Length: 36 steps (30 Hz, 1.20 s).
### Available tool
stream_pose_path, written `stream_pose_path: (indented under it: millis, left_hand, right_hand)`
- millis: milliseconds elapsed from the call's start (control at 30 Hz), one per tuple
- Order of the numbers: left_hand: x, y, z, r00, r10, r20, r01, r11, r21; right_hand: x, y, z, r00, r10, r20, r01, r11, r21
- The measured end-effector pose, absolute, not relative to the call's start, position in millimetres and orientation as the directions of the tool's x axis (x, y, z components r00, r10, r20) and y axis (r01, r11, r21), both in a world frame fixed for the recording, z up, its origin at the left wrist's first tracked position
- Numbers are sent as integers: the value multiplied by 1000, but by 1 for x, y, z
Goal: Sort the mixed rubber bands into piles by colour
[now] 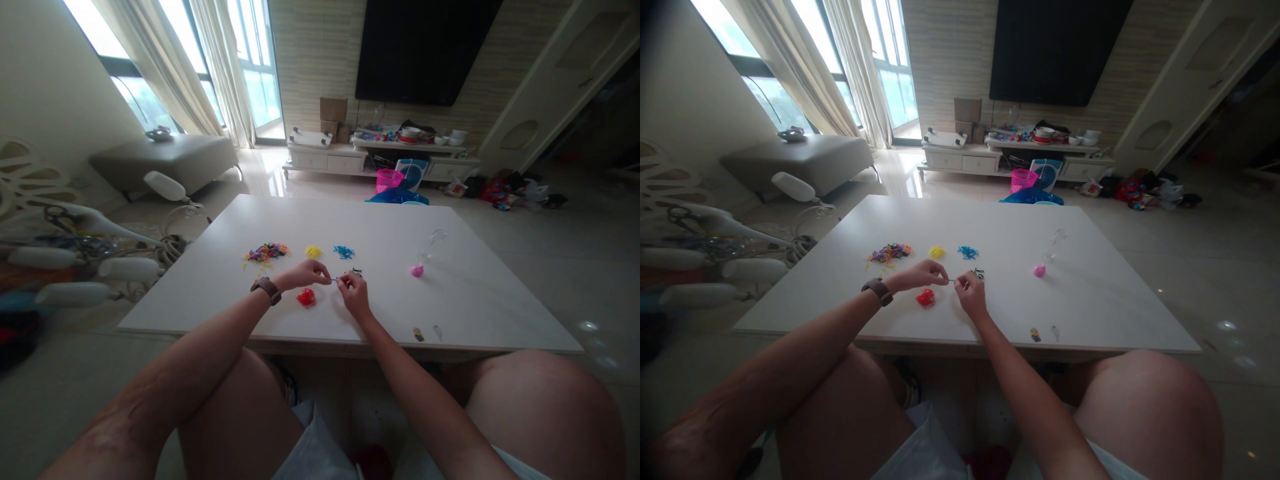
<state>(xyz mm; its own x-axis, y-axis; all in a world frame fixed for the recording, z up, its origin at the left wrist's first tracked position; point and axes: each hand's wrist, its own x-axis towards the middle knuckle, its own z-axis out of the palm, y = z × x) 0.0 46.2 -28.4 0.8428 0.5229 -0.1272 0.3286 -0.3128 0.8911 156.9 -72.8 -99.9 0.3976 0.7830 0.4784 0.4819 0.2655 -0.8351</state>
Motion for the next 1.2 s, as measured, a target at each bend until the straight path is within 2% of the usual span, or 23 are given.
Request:
stream_pose_path:
  millis: [667,1200]
  left_hand:
    - [-1,49,-31,837,536,-114,348,-360,865]
    - [1,50,-18,788,584,-193,396,-243,886]
  right_hand:
    - [156,-74,-98,402,796,452,463,249,-850]
    - [157,-72,-99,429,798,422,419,238,-876]
